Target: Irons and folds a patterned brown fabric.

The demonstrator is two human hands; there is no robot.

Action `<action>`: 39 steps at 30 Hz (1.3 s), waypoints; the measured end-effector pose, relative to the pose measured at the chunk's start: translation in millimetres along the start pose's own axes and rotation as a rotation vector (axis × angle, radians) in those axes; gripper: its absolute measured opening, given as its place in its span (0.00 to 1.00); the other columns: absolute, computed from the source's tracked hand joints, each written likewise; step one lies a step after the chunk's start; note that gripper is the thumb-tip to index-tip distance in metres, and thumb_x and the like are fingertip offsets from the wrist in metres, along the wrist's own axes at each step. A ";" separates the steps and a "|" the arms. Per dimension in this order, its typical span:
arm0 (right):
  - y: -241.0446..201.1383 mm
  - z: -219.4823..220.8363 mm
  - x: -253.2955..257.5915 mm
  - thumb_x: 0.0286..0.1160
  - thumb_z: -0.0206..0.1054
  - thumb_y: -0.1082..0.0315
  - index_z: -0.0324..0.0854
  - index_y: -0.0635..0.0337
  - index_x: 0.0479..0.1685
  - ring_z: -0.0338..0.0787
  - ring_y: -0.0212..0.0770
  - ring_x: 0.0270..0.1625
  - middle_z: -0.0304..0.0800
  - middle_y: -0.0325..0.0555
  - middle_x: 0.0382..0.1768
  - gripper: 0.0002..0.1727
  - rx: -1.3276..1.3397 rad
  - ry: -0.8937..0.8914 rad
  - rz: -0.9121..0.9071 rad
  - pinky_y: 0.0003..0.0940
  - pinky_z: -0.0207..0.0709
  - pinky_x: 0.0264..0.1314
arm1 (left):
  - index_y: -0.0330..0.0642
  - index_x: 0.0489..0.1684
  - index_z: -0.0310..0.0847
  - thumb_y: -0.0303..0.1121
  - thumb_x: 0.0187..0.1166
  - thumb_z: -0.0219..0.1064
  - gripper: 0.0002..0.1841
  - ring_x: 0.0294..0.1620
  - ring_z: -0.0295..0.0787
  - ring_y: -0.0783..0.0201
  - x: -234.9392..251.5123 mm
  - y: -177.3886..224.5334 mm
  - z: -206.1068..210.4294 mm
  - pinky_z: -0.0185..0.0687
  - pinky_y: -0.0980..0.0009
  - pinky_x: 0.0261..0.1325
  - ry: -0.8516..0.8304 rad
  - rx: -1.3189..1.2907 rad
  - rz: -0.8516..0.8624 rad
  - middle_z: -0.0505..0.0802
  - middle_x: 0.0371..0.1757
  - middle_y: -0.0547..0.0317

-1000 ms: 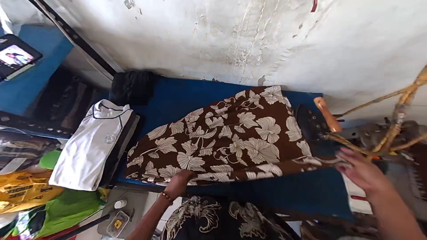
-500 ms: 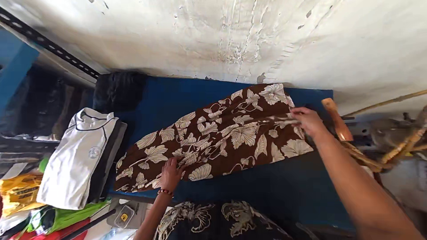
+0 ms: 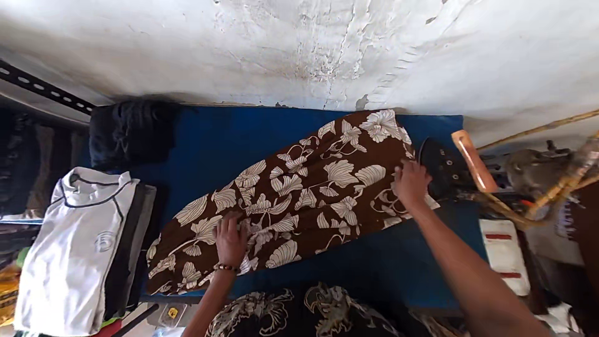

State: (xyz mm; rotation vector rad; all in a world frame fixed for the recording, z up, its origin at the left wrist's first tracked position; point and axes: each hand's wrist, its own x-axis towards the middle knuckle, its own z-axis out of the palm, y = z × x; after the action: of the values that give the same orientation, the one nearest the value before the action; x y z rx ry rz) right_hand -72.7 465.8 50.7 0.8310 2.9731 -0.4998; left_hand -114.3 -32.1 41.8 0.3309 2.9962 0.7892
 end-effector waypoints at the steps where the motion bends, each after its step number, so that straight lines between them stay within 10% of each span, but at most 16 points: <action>1: -14.5 -6.7 19.4 0.90 0.55 0.69 0.74 0.76 0.74 0.71 0.84 0.77 0.76 0.81 0.71 0.22 0.004 -0.003 -0.052 0.85 0.60 0.69 | 0.25 0.62 0.84 0.28 0.82 0.62 0.17 0.72 0.80 0.26 12.7 -4.7 -4.9 0.67 0.28 0.72 0.019 -0.001 0.000 0.86 0.67 0.27; 6: -118.7 13.4 112.8 0.70 0.61 0.89 0.75 0.65 0.78 0.71 0.73 0.83 0.79 0.65 0.77 0.32 -0.050 -0.089 -0.596 0.81 0.60 0.75 | 0.30 0.81 0.72 0.24 0.72 0.72 0.32 0.87 0.60 0.28 107.1 -11.3 -25.2 0.54 0.30 0.83 -0.335 0.077 -0.146 0.67 0.87 0.29; 9: -145.3 25.4 149.9 0.60 0.70 0.91 0.72 0.59 0.83 0.69 0.73 0.84 0.80 0.65 0.75 0.43 -0.132 -0.308 -0.764 0.84 0.48 0.80 | 0.30 0.75 0.75 0.29 0.68 0.80 0.33 0.89 0.57 0.31 142.5 -19.9 -31.6 0.54 0.30 0.83 -0.561 0.144 -0.236 0.66 0.88 0.33; 14: -86.2 -27.0 171.8 0.62 0.78 0.81 0.88 0.69 0.56 0.88 0.78 0.53 0.91 0.74 0.42 0.20 -0.463 -0.492 -0.705 0.81 0.63 0.69 | 0.30 0.50 0.90 0.24 0.71 0.77 0.12 0.80 0.69 0.32 137.1 -48.0 -43.8 0.63 0.32 0.78 -0.609 0.212 -0.088 0.79 0.77 0.35; 19: -3.1 -109.4 62.2 0.47 0.85 0.80 0.89 0.69 0.39 0.89 0.75 0.48 0.90 0.67 0.37 0.17 -0.441 -0.167 -0.764 0.78 0.72 0.55 | 0.24 0.43 0.89 0.13 0.72 0.64 0.08 0.63 0.86 0.28 79.8 -70.3 -47.6 0.74 0.30 0.65 -0.353 0.176 0.186 0.91 0.55 0.28; 23: 70.2 -89.9 -71.2 0.39 0.85 0.84 0.92 0.68 0.43 0.85 0.77 0.61 0.90 0.69 0.53 0.22 -0.340 -0.147 -0.579 0.83 0.68 0.61 | 0.22 0.41 0.87 0.10 0.69 0.63 0.08 0.61 0.87 0.26 38.5 -75.5 -40.5 0.75 0.30 0.64 -0.193 0.145 0.325 0.91 0.56 0.26; 27: 95.0 -51.9 -127.7 0.48 0.74 0.91 0.91 0.69 0.51 0.86 0.75 0.65 0.93 0.66 0.55 0.24 -0.135 -0.245 -0.448 0.83 0.64 0.66 | 0.33 0.61 0.88 0.12 0.75 0.59 0.20 0.69 0.84 0.29 24.7 -55.9 -30.2 0.73 0.31 0.70 -0.258 0.161 0.479 0.89 0.68 0.33; 33: 69.9 -103.8 -96.6 0.66 0.71 0.89 0.87 0.74 0.47 0.89 0.65 0.57 0.91 0.67 0.49 0.11 0.192 -0.496 -0.126 0.68 0.75 0.66 | 0.28 0.45 0.91 0.10 0.73 0.60 0.13 0.67 0.87 0.31 24.0 -34.9 -42.3 0.75 0.32 0.68 -0.319 0.101 0.567 0.93 0.60 0.35; 39: 53.5 -79.0 -55.1 0.78 0.71 0.73 0.70 0.75 0.75 0.80 0.82 0.68 0.81 0.83 0.63 0.28 0.137 -0.014 0.150 0.81 0.69 0.67 | 0.30 0.64 0.85 0.20 0.84 0.58 0.16 0.73 0.81 0.32 31.0 -24.2 -48.5 0.68 0.36 0.78 -0.533 0.097 0.283 0.89 0.65 0.32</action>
State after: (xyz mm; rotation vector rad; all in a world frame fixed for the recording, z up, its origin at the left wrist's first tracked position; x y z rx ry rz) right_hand 7.4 505.6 115.0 1.0468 2.8604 -0.7041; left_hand -153.2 -69.6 73.1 0.8336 2.5144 0.4674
